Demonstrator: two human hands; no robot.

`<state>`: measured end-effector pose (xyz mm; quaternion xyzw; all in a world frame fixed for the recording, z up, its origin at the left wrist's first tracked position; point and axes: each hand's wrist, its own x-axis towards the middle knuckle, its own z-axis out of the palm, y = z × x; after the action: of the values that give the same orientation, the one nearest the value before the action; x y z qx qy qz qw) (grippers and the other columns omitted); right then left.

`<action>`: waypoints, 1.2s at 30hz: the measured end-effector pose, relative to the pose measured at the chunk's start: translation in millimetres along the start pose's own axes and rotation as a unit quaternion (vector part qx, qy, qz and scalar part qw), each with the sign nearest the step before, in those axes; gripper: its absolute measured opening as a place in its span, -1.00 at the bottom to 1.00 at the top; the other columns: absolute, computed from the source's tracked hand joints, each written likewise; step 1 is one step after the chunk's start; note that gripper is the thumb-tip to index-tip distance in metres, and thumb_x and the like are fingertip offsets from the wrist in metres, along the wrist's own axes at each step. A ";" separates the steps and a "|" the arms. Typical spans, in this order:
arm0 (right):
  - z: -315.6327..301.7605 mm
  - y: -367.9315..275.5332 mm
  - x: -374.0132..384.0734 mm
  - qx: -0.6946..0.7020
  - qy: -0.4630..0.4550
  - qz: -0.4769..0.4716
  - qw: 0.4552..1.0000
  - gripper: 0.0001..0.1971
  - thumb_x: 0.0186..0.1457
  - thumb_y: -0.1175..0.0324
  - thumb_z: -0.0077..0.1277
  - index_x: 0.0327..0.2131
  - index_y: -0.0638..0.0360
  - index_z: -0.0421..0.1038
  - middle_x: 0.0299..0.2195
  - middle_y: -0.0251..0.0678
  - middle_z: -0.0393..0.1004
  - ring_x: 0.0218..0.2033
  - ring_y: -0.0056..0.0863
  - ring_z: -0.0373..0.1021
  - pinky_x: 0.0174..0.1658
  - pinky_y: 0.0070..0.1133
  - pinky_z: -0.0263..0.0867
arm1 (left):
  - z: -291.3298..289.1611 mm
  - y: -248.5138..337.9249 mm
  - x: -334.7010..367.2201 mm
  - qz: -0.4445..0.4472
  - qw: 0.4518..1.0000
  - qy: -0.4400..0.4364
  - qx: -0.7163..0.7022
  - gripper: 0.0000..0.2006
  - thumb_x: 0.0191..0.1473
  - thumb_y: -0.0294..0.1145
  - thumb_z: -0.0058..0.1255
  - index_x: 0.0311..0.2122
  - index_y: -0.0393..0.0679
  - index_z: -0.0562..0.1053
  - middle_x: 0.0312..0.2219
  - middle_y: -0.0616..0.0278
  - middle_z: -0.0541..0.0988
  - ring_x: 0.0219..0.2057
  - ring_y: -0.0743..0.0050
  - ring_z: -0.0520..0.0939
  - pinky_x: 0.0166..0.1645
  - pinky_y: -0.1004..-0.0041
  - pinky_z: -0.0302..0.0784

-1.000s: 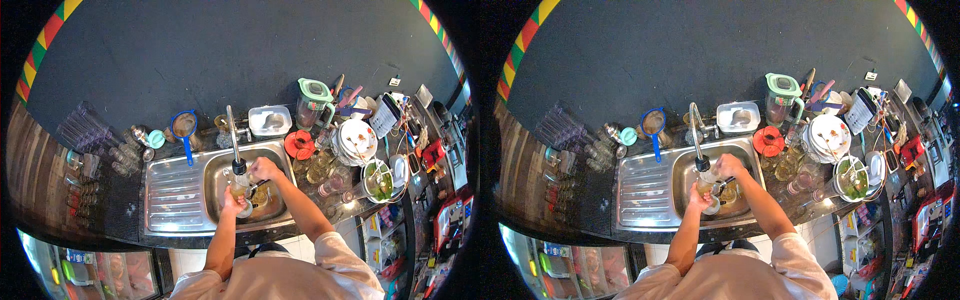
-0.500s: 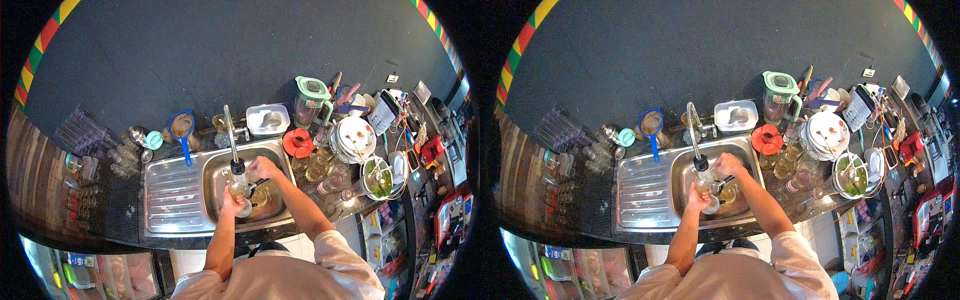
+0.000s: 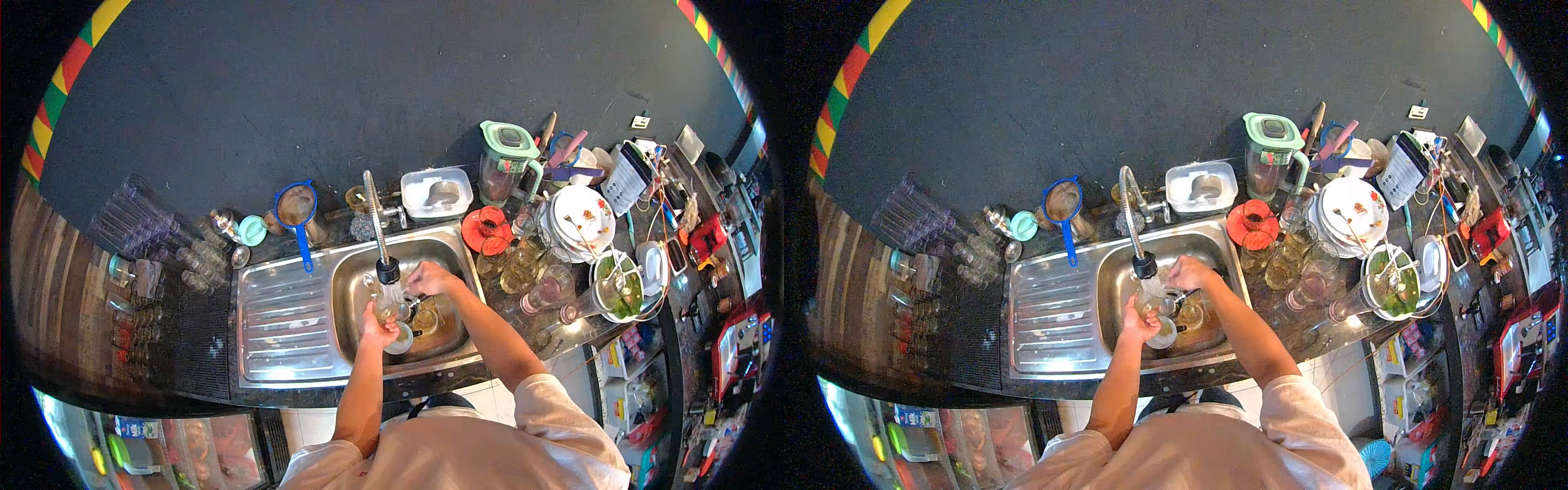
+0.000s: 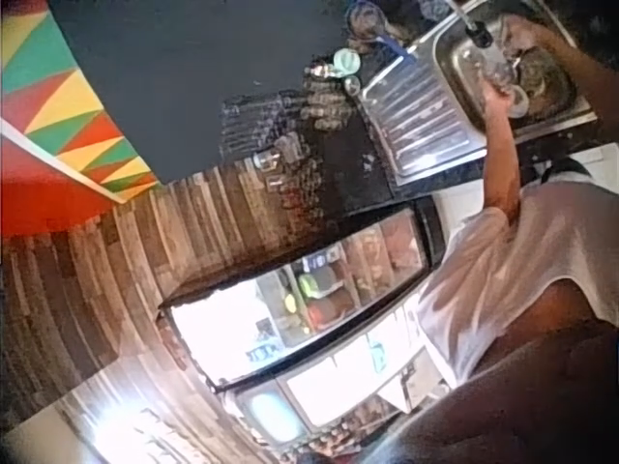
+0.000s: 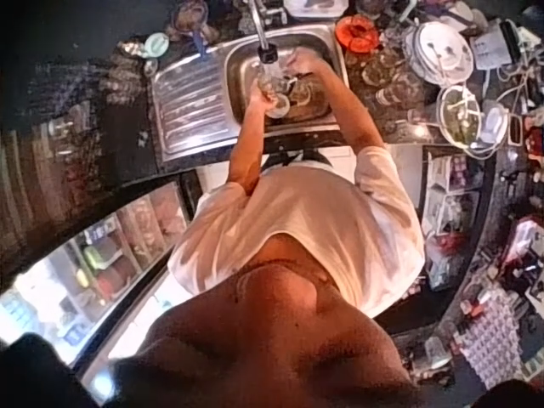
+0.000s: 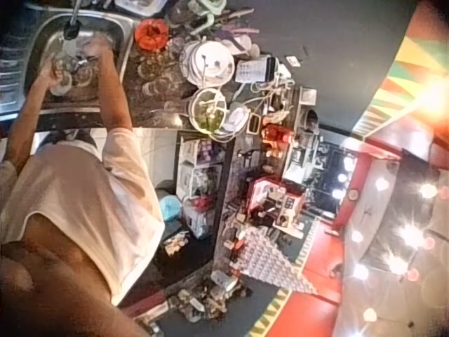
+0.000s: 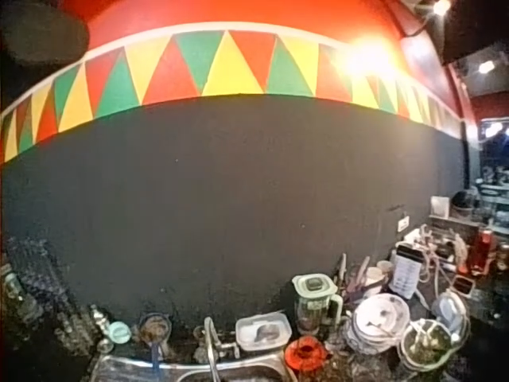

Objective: Wash several glasses in a sink using soap and water, then place them on a drying rack.

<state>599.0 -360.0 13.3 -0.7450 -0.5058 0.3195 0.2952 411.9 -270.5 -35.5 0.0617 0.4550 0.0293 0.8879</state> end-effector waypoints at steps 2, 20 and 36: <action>3.8 3.4 1.5 -0.025 0.046 -0.019 0.998 -0.81 -0.23 0.27 0.07 -0.48 0.12 0.50 -0.58 -0.16 0.46 -0.60 -0.43 0.37 -0.44 -0.50 0.28 | -5.8 0.2 2.3 0.009 1.000 -0.024 0.001 -0.41 -0.12 0.25 -0.26 -0.46 -0.23 0.29 -0.82 0.36 0.17 -0.80 0.58 0.15 -0.68 0.60 0.07; 51.8 33.8 -127.0 0.199 0.429 0.191 0.860 -0.81 -0.15 0.35 0.09 -0.50 0.30 0.48 -0.70 -0.34 0.43 -0.65 -0.65 0.28 -0.55 -0.64 0.20 | -36.6 -1.3 1.8 0.148 0.978 -0.097 0.113 -0.62 -0.12 -0.37 0.06 -0.17 -0.18 0.25 -0.32 0.03 0.44 -0.39 0.35 0.49 -0.28 0.38 0.45; 76.1 -5.3 -137.9 0.410 0.448 0.251 0.754 -0.85 -0.09 0.35 0.08 -0.56 0.25 0.46 -0.78 -0.50 0.27 -0.78 -0.75 0.15 -0.72 -0.71 0.04 | -10.7 29.3 31.8 0.199 0.895 -0.294 0.270 -0.58 -0.20 -0.55 0.02 -0.13 -0.25 0.30 -0.35 0.18 0.47 -0.39 0.47 0.51 -0.29 0.44 0.47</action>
<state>497.9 -479.3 -5.5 -0.7103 0.0691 0.1887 0.6746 421.9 -237.1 -63.2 0.3945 0.1418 0.0620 0.9058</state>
